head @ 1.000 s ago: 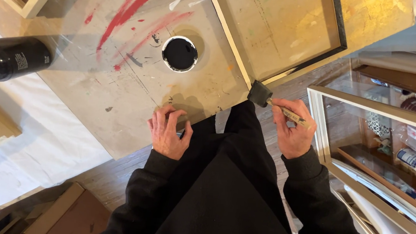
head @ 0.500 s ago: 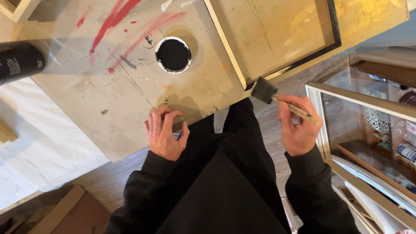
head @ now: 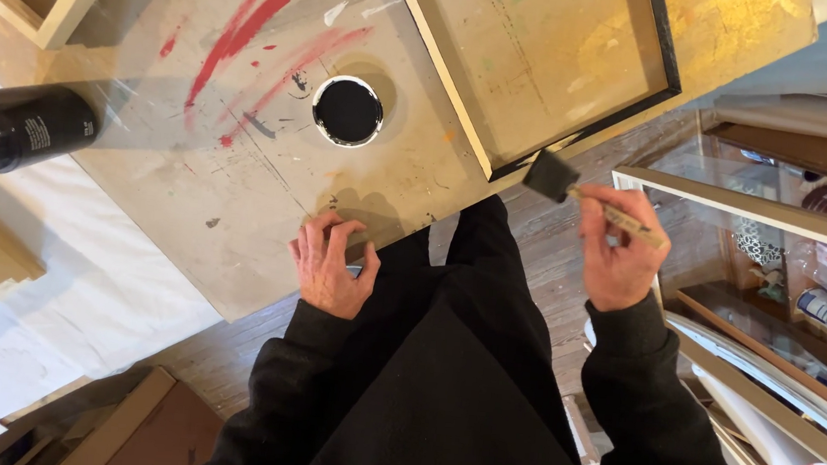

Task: Painting the edges of a wooden art frame with black paint using a foam brush.

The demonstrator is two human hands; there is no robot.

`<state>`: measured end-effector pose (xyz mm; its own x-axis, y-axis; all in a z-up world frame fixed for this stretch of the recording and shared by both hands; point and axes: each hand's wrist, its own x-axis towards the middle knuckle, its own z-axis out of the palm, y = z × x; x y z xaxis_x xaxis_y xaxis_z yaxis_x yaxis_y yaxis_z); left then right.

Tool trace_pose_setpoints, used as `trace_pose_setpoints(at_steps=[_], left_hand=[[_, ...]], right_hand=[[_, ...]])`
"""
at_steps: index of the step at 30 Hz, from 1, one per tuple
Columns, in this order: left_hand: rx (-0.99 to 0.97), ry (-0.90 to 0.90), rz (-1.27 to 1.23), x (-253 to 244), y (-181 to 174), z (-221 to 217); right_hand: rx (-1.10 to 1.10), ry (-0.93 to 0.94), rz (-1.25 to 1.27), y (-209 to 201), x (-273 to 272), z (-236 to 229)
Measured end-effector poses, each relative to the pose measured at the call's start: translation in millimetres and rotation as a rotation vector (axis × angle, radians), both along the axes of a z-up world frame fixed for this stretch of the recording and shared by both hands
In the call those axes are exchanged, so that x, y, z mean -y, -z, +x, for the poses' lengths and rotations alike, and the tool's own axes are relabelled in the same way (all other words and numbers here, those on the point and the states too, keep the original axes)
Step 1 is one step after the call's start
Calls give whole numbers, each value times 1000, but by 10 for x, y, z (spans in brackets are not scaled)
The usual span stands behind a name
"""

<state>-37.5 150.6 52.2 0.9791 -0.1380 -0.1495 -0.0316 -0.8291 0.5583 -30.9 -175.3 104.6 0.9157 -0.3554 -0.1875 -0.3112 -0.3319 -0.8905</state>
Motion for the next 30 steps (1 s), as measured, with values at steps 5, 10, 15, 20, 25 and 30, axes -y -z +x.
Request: trace_pose_setpoints(at_steps=[5, 10, 15, 20, 25, 30], left_hand=[[19, 26, 17, -5, 28, -15], [6, 17, 21, -16, 23, -20], [33, 10, 25, 5, 25, -11], [33, 10, 19, 8, 2, -7], [20, 13, 16, -5, 11, -10], [23, 21, 17, 3, 0, 9]], right_hand=[[47, -198, -120, 2, -95, -19], [11, -72, -86, 124, 134, -35], [22, -161, -83, 182, 86, -107], [14, -124, -62, 196, 139, -67], [-5, 72, 53, 61, 142, -6], [43, -178, -151, 104, 124, 9]])
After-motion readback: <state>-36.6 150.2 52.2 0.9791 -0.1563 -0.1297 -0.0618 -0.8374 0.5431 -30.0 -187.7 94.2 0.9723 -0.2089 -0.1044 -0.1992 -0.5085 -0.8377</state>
